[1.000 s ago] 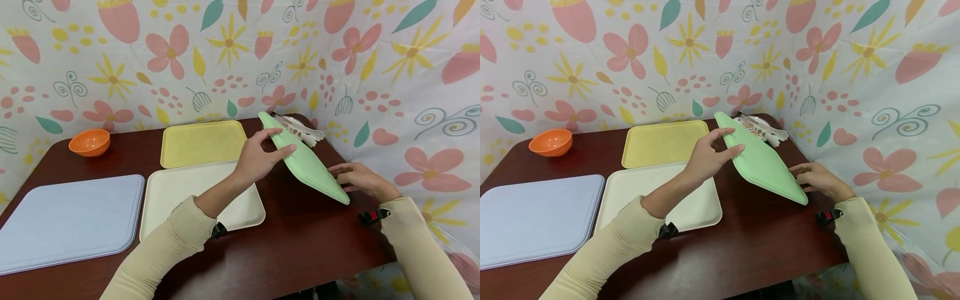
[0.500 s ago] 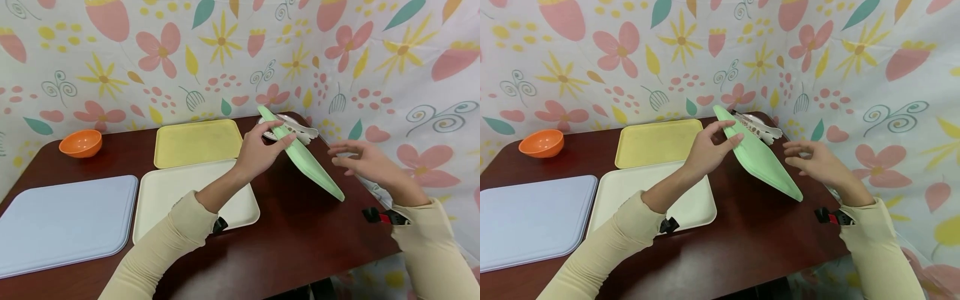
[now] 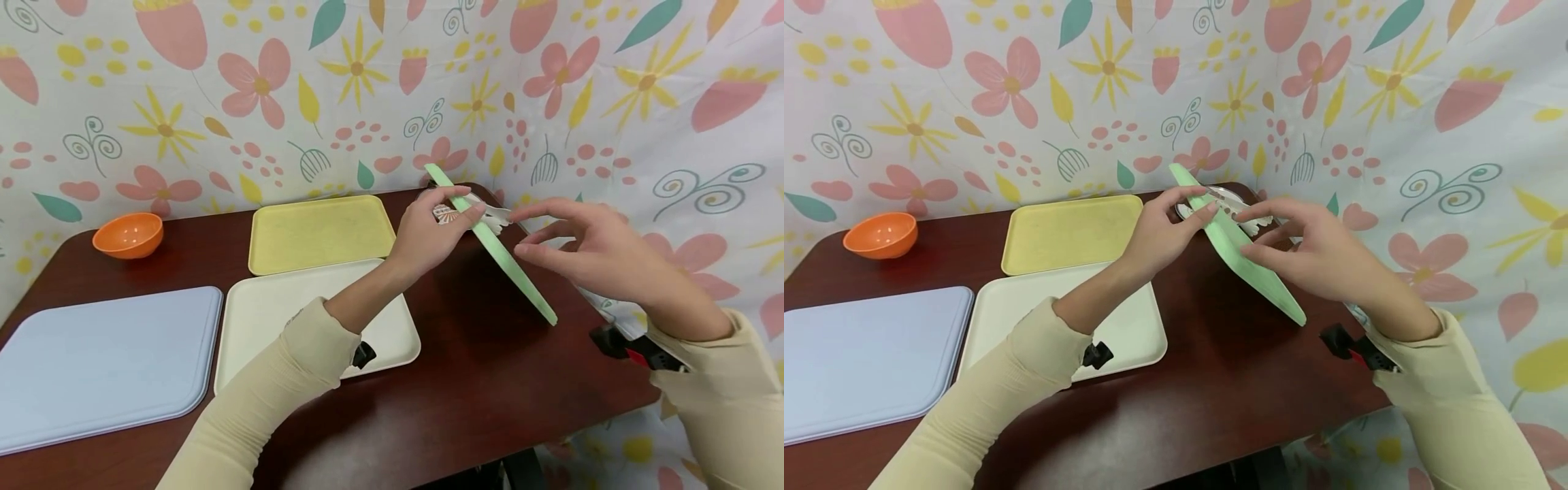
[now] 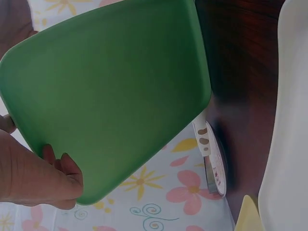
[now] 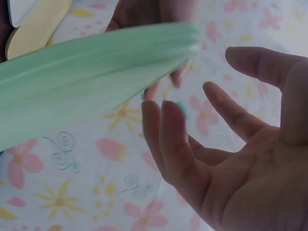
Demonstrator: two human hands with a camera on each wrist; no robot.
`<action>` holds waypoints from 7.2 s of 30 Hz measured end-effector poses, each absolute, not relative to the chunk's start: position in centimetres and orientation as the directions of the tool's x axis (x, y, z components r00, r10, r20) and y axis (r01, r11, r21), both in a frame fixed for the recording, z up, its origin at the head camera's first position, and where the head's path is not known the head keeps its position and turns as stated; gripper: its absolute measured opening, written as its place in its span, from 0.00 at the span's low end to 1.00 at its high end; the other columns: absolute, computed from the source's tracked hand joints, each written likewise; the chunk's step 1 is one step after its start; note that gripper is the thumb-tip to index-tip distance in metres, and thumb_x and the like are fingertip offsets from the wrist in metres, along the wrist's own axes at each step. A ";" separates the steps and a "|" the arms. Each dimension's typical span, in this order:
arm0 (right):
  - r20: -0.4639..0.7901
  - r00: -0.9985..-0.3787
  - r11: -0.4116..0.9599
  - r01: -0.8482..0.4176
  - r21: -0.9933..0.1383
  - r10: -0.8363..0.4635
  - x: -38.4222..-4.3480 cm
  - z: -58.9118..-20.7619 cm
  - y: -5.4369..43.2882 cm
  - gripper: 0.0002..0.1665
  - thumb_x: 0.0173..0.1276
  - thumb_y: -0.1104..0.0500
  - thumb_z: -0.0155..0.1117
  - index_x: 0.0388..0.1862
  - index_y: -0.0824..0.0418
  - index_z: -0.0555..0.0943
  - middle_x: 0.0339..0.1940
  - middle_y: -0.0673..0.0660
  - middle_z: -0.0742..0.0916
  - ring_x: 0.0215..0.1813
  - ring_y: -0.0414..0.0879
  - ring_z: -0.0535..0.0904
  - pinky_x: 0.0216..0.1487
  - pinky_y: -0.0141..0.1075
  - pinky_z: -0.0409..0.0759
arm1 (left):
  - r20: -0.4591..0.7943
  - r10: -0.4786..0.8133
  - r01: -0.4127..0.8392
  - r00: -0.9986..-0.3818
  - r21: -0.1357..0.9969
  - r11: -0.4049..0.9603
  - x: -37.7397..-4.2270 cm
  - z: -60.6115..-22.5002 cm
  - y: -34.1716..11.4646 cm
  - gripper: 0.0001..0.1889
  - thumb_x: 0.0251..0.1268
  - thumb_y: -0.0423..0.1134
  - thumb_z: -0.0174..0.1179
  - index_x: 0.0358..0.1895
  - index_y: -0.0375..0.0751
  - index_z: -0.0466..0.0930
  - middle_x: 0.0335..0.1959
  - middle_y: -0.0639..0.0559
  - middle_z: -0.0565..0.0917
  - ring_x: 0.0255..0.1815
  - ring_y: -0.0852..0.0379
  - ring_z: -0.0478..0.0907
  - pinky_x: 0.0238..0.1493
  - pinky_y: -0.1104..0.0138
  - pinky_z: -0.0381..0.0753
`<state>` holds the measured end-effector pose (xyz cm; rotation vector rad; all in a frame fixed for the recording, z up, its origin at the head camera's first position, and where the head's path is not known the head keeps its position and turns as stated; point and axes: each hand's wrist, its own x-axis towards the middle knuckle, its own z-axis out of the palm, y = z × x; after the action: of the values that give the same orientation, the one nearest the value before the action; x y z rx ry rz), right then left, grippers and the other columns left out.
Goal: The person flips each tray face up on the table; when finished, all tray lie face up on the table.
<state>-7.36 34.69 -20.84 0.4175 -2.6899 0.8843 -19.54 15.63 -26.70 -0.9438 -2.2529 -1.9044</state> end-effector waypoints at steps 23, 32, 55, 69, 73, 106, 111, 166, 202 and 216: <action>0.281 -0.894 0.916 -0.388 -0.099 -0.348 -8.5 -18.2 32.6 0.16 0.62 0.59 0.72 0.50 0.54 0.87 0.50 0.54 0.86 0.37 0.45 0.77 0.34 0.40 0.76 | 0.411 0.500 0.507 -0.762 0.859 0.068 -20.1 -24.7 17.9 0.17 0.72 0.52 0.59 0.56 0.50 0.83 0.36 0.58 0.83 0.35 0.59 0.77 0.30 0.70 0.74; 0.229 -0.901 0.928 -0.373 0.019 -0.367 -9.6 -17.4 32.6 0.17 0.60 0.67 0.65 0.48 0.58 0.88 0.11 0.46 0.72 0.13 0.42 0.61 0.20 0.35 0.64 | 0.418 0.510 0.509 -0.752 0.859 0.047 -20.1 -24.1 18.5 0.18 0.72 0.50 0.59 0.57 0.47 0.83 0.39 0.56 0.82 0.39 0.63 0.75 0.32 0.72 0.74; -0.038 -0.945 0.944 -0.326 0.055 -0.324 -11.2 -14.9 33.6 0.24 0.56 0.65 0.69 0.55 0.62 0.84 0.21 0.49 0.81 0.18 0.42 0.66 0.28 0.38 0.68 | 0.375 0.439 0.394 -0.816 0.918 -0.052 -20.7 -25.3 18.8 0.23 0.74 0.47 0.58 0.67 0.47 0.67 0.45 0.53 0.80 0.41 0.59 0.78 0.41 0.72 0.77; -0.042 -0.983 0.984 -0.177 -0.005 -0.177 -12.1 -12.5 37.4 0.29 0.57 0.64 0.66 0.61 0.59 0.81 0.24 0.59 0.87 0.16 0.43 0.77 0.23 0.34 0.69 | 0.004 0.444 0.091 -0.896 0.981 0.174 -19.3 -31.2 21.5 0.23 0.69 0.42 0.61 0.65 0.43 0.70 0.50 0.48 0.83 0.51 0.54 0.79 0.52 0.64 0.75; -0.062 -0.986 0.988 -0.152 -0.025 -0.154 -12.4 -12.0 38.9 0.30 0.59 0.64 0.67 0.63 0.59 0.80 0.26 0.60 0.87 0.20 0.43 0.81 0.24 0.34 0.69 | -0.171 0.542 -0.016 -0.823 0.960 0.279 -18.2 -32.5 23.0 0.29 0.68 0.45 0.62 0.69 0.43 0.66 0.61 0.48 0.76 0.54 0.52 0.76 0.53 0.58 0.77; 0.048 -0.988 0.909 0.114 -0.400 0.145 -12.1 -12.9 48.3 0.28 0.64 0.64 0.65 0.55 0.33 0.83 0.32 0.47 0.90 0.24 0.50 0.85 0.28 0.32 0.76 | -0.398 0.494 -0.358 -0.773 0.917 0.177 -17.4 -37.1 26.8 0.32 0.67 0.39 0.61 0.73 0.38 0.62 0.62 0.45 0.75 0.58 0.46 0.78 0.59 0.57 0.77; 0.012 -0.989 0.824 0.119 -0.555 0.150 -11.9 -13.4 49.0 0.30 0.66 0.67 0.64 0.55 0.32 0.83 0.32 0.38 0.88 0.26 0.49 0.86 0.28 0.32 0.80 | -0.392 0.495 -0.342 -0.775 0.920 0.194 -17.6 -37.4 26.5 0.31 0.69 0.39 0.60 0.73 0.40 0.63 0.64 0.47 0.74 0.58 0.46 0.77 0.58 0.55 0.77; 0.095 -0.994 0.032 -0.094 -0.995 0.053 -9.3 -21.7 56.5 0.31 0.68 0.83 0.50 0.60 0.59 0.83 0.38 0.60 0.90 0.33 0.48 0.87 0.24 0.34 0.81 | -0.187 0.521 -0.147 -0.833 0.982 0.118 -20.1 -34.8 17.2 0.28 0.65 0.31 0.65 0.68 0.50 0.72 0.49 0.47 0.81 0.39 0.56 0.78 0.42 0.66 0.77; -0.092 -0.995 0.667 0.088 -0.740 0.029 -11.2 -31.4 56.1 0.34 0.60 0.66 0.74 0.64 0.75 0.73 0.47 0.40 0.85 0.36 0.45 0.86 0.34 0.47 0.86 | -0.168 0.533 0.024 -0.830 0.943 0.333 -20.1 -36.5 13.2 0.31 0.62 0.35 0.68 0.69 0.40 0.70 0.45 0.43 0.80 0.39 0.46 0.81 0.35 0.67 0.77; -0.208 -0.976 0.836 0.161 -0.525 0.057 -12.5 -32.9 54.9 0.39 0.61 0.54 0.75 0.65 0.74 0.73 0.61 0.75 0.78 0.50 0.47 0.78 0.39 0.34 0.81 | -0.178 0.575 0.196 -0.798 0.827 0.527 -19.9 -36.4 13.2 0.32 0.60 0.42 0.71 0.67 0.39 0.71 0.41 0.47 0.81 0.34 0.56 0.77 0.36 0.67 0.74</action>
<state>-12.50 54.90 -32.91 -0.1911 -3.1855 0.9382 -19.91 13.17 -36.35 -0.8386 -3.1096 -1.5796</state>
